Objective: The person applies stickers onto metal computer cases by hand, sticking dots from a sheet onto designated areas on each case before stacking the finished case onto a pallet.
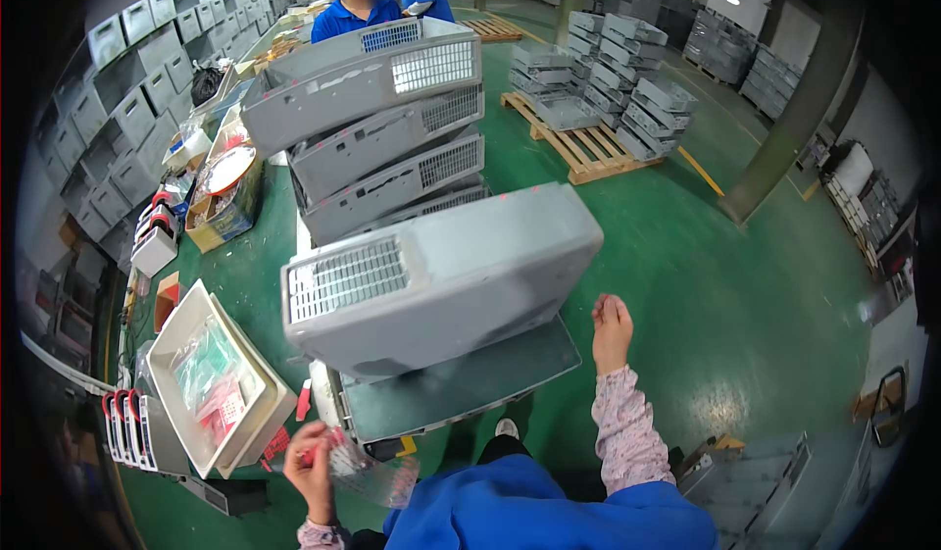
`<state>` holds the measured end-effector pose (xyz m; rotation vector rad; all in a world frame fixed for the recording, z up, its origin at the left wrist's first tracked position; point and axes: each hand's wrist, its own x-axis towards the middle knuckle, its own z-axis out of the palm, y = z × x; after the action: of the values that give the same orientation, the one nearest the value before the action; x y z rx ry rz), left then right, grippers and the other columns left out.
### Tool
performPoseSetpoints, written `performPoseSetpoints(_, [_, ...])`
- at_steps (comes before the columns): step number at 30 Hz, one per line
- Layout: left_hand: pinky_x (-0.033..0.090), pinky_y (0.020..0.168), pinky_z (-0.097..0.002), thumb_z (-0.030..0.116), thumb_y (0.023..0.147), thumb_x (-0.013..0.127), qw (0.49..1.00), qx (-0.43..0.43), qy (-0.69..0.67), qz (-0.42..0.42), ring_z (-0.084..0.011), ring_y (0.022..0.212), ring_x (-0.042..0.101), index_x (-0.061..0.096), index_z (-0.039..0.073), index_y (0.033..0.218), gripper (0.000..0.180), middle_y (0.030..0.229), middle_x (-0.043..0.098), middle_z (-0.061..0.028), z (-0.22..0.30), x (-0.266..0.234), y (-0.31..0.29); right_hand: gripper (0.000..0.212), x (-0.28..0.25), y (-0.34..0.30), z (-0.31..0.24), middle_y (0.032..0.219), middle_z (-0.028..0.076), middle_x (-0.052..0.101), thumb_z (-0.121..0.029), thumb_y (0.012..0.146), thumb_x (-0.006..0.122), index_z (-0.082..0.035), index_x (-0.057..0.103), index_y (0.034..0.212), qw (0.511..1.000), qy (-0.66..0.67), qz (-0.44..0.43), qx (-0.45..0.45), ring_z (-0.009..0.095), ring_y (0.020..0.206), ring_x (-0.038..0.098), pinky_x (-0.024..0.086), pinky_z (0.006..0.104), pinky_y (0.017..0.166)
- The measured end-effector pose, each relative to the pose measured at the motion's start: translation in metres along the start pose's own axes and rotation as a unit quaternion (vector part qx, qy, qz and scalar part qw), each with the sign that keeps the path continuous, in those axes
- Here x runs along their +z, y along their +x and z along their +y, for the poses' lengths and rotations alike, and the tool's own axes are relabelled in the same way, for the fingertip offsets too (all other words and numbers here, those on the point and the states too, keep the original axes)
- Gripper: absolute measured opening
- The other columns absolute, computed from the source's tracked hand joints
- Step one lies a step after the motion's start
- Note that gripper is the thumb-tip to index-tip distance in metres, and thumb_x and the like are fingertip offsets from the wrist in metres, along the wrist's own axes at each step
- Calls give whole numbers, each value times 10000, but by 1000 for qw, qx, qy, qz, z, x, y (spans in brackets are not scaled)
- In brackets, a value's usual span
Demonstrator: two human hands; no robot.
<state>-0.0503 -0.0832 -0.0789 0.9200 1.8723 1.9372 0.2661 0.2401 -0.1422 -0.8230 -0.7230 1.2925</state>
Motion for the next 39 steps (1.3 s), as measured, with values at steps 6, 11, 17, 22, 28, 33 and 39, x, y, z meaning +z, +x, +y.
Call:
performPoseSetpoints(6, [285, 989, -387, -49, 770, 536, 985, 102, 62, 123, -295, 1182, 380, 530, -4, 760, 46, 1278, 379, -206, 32, 69, 55, 230, 49, 129, 32, 928, 46, 572, -213, 899, 434, -17, 517, 986, 983, -60, -173, 4, 107, 840, 534, 432, 236, 726])
performPoseSetpoints(11, [276, 994, -389, -54, 766, 546, 992, 46, 19, 115, -291, 1193, 365, 550, -6, 781, 50, 1302, 347, -205, 38, 87, 71, 270, 81, 140, 51, 845, 37, 577, -253, 903, 420, -13, 542, 922, 930, 15, -332, 155, 92, 727, 533, 438, 218, 636])
performPoseSetpoints(17, [316, 965, -372, -71, 764, 538, 992, 39, 24, 121, -290, 1172, 393, 553, -20, 788, 58, 1309, 338, -205, 34, 80, 75, 304, 84, 127, 32, 730, 12, 567, -272, 901, 420, -10, 565, 845, 916, 36, -318, 241, 71, 603, 506, 427, 201, 548])
performPoseSetpoints(22, [370, 910, -325, -35, 792, 512, 985, 63, -97, 125, -269, 1144, 428, 547, -8, 783, 45, 1261, 405, -201, 14, 29, 60, 357, 107, 93, -35, 587, -51, 496, -307, 883, 459, -41, 567, 670, 942, -175, -268, 100, 22, 504, 394, 301, 182, 439])
performPoseSetpoints(28, [431, 813, -317, 31, 790, 557, 937, -138, -311, 82, -209, 956, 521, 558, -9, 810, 45, 1235, 435, -177, -68, 6, 59, 393, 193, 16, -159, 494, -50, 432, -282, 886, 460, -18, 548, 607, 897, -312, -303, -82, 16, 438, 350, 259, 179, 415])
performPoseSetpoints(33, [399, 890, -355, -10, 766, 566, 858, -243, -450, 39, -246, 1081, 477, 594, -21, 834, 75, 1284, 384, -165, -89, 1, 48, 366, 255, -53, -167, 484, -46, 396, -274, 866, 487, -14, 573, 623, 822, -421, -330, -196, 43, 462, 334, 262, 222, 437])
performPoseSetpoints(39, [369, 915, -401, -1, 690, 649, 934, 26, -168, -315, -322, 1161, 407, 636, 31, 770, 87, 1309, 328, -226, 3, -36, 35, 348, 270, -80, -150, 461, -23, 391, -270, 848, 509, -5, 582, 635, 781, -501, -297, -224, 56, 452, 331, 264, 252, 428])
